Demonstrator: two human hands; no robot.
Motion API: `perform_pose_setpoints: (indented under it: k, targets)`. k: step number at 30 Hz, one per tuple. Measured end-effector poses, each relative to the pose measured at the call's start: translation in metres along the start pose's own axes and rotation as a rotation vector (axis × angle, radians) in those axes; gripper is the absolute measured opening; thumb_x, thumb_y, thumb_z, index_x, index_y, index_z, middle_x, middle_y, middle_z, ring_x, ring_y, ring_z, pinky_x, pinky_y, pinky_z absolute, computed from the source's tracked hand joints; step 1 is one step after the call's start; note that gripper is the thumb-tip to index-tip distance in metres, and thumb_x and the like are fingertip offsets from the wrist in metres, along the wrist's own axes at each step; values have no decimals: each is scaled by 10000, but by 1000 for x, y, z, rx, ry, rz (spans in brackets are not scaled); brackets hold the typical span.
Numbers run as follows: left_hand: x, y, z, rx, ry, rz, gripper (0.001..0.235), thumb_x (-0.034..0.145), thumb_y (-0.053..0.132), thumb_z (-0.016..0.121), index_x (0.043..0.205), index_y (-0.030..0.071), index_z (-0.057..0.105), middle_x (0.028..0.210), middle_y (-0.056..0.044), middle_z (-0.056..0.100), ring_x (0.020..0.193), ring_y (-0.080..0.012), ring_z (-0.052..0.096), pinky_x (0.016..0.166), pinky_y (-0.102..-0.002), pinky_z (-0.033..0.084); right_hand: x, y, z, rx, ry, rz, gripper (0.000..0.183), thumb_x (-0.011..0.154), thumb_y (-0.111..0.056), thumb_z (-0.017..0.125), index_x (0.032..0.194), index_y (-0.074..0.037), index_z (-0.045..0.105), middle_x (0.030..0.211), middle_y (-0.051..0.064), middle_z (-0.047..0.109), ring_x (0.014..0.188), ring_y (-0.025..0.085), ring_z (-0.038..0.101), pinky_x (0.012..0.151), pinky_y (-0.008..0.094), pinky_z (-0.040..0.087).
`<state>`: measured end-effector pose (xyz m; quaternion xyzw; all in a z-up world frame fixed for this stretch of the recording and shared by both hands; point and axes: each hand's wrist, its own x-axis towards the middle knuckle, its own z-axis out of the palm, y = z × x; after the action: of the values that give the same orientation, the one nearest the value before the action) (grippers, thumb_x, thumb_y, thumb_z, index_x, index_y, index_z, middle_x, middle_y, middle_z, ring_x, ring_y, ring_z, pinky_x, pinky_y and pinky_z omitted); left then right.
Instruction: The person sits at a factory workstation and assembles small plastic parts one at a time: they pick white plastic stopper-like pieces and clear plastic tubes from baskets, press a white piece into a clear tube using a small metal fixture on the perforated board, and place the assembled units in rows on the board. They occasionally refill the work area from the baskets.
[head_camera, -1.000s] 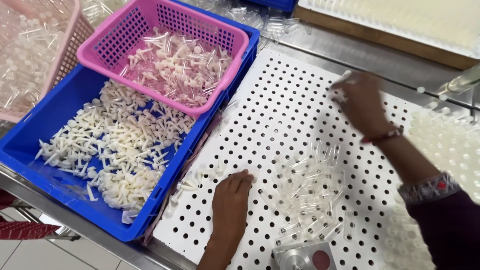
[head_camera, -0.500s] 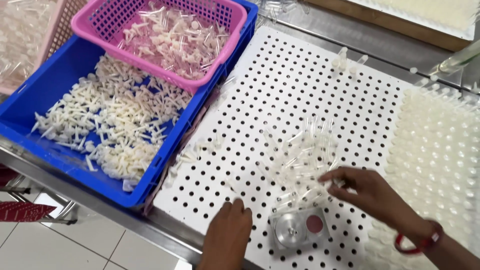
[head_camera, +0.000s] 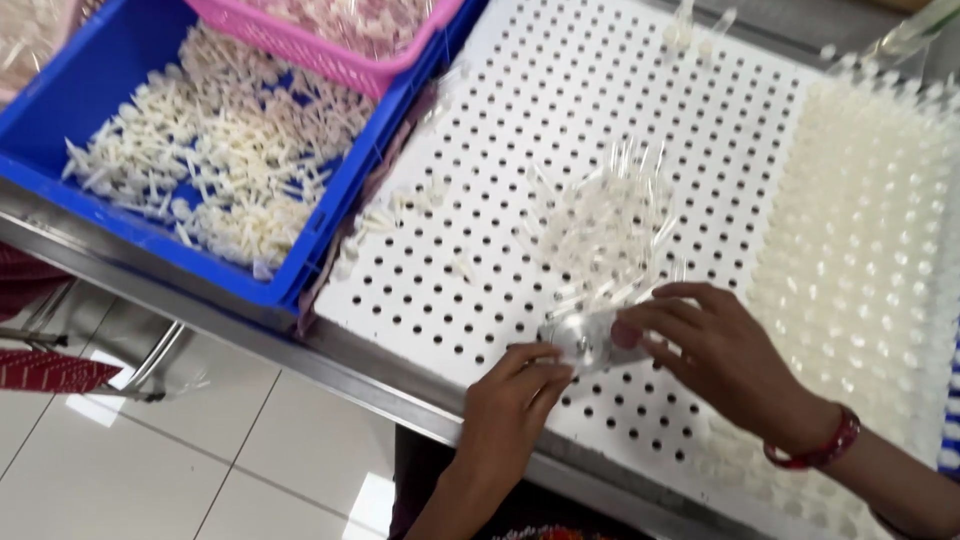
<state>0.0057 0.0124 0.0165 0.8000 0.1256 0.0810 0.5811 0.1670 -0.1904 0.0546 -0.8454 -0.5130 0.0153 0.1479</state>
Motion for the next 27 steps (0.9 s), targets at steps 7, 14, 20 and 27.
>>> perform_pose_setpoints:
  k: [7, 14, 20, 27]
  targets:
    - [5, 8, 20, -598, 19, -149, 280, 952, 52, 715, 1232, 57, 732, 1113, -89, 751, 907, -79, 711, 768, -226, 592, -21, -10, -11, 949, -16, 669, 337, 885, -145, 718, 1220, -134, 753, 1026, 59, 839, 911, 130, 778, 754, 263, 639]
    - [13, -18, 36, -768, 8, -86, 250, 1002, 53, 695, 1248, 36, 734, 1032, -45, 671, 899, -88, 688, 824, -219, 586, -25, -38, 13, 496, 202, 499, 242, 850, -146, 779, 1081, -74, 788, 1038, 55, 817, 847, 108, 779, 712, 258, 608]
    - [32, 6, 13, -321, -161, -26, 278, 953, 19, 714, 1227, 33, 757, 960, -97, 677, 767, -122, 645, 661, -229, 544, -6, -8, 12, 931, 122, 447, 301, 873, -215, 759, 1117, -39, 768, 1116, 76, 807, 1044, 150, 772, 898, 310, 651]
    - [71, -20, 2, 561, 371, 406, 302, 906, 50, 738, 1207, 34, 730, 1254, -132, 667, 1170, -305, 629, 977, -418, 527, 73, 143, 1, 496, 56, 502, 264, 946, -263, 745, 1185, -149, 742, 1125, 20, 795, 886, 141, 738, 760, 306, 567]
